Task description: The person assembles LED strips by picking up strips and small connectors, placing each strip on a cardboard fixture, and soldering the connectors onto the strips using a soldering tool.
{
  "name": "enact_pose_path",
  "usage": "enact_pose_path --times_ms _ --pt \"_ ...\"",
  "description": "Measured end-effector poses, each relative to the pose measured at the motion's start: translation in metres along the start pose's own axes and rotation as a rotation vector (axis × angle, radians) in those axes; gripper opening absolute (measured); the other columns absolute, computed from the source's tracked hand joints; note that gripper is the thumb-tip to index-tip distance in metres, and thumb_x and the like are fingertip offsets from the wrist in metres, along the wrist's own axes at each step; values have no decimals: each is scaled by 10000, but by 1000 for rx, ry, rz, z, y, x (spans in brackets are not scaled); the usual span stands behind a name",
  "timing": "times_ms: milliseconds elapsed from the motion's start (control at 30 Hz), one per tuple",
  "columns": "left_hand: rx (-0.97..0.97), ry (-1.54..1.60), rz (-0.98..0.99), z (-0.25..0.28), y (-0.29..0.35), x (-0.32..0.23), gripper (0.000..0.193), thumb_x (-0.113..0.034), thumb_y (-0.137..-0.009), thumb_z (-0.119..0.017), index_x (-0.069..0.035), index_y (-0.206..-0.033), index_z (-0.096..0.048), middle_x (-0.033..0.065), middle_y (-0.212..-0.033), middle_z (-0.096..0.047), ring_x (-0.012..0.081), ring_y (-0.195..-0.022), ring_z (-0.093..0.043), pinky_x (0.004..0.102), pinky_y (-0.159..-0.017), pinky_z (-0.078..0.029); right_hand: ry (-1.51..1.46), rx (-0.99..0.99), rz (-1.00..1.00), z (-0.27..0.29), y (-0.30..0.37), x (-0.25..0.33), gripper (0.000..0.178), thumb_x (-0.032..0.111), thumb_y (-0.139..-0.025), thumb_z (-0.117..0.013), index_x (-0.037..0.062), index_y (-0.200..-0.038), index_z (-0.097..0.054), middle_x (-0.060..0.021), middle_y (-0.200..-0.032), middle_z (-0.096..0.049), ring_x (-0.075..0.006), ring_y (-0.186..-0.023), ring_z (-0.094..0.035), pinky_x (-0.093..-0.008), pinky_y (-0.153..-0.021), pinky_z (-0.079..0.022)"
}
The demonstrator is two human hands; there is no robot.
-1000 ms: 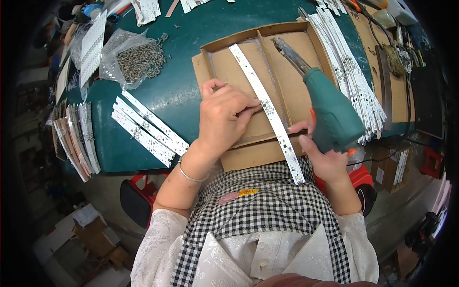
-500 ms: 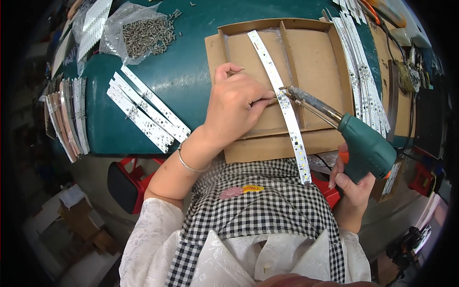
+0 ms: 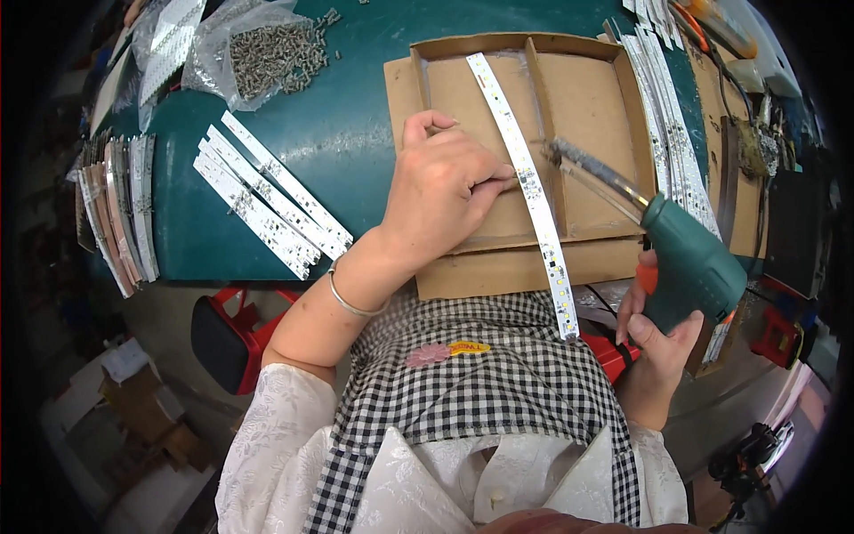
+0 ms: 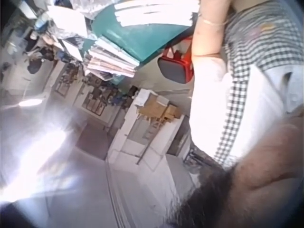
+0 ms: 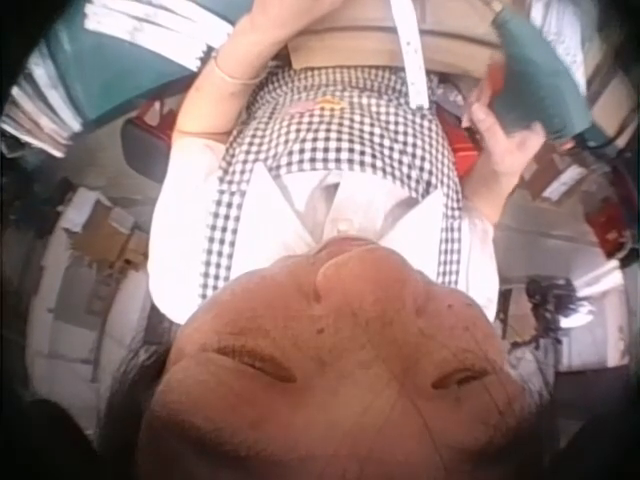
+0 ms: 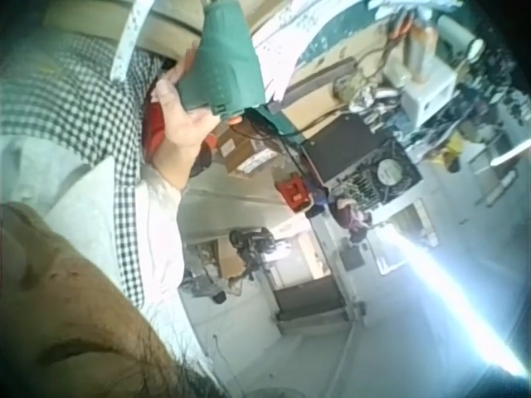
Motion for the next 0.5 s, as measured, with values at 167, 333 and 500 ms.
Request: enact_pose_path --times_ms 167,333,500 --pt "83 -78 -29 -3 -2 -6 132 -32 -672 -789 -107 -748 -710 -20 -714 -682 128 -670 -613 344 -868 -376 146 -7 127 -13 -15 -8 707 -70 -696 -713 -56 -1338 -419 -91 -900 -528 -169 -626 -543 -263 -582 -496" --pt "53 -77 -85 -3 -1 -12 143 -30 -681 -777 -121 -773 -717 -26 -731 -683 128 -703 -619 362 -887 -367 585 156 226 -38 -7 -35 646 -174 -760 -665 -40 -1339 -412 -95 -956 -589 -108 -764 -600 -236 -676 -507" --pt "73 -82 -92 -5 -2 -12 150 -22 -679 -771 -122 -773 -712 -27 -745 -685 135 -709 -623 374 -891 -371 319 50 150 -50 -13 -30 699 -188 -749 -662 -28 -1363 -368 -78 -933 -536 -123 -749 -595 -247 -682 -511"
Point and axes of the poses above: each hand's wrist, its own y-axis away from the middle knuckle, its own z-axis out of the back of the hand, x = y × z, the point moved 10 cm from there along -y, towards the middle knuckle
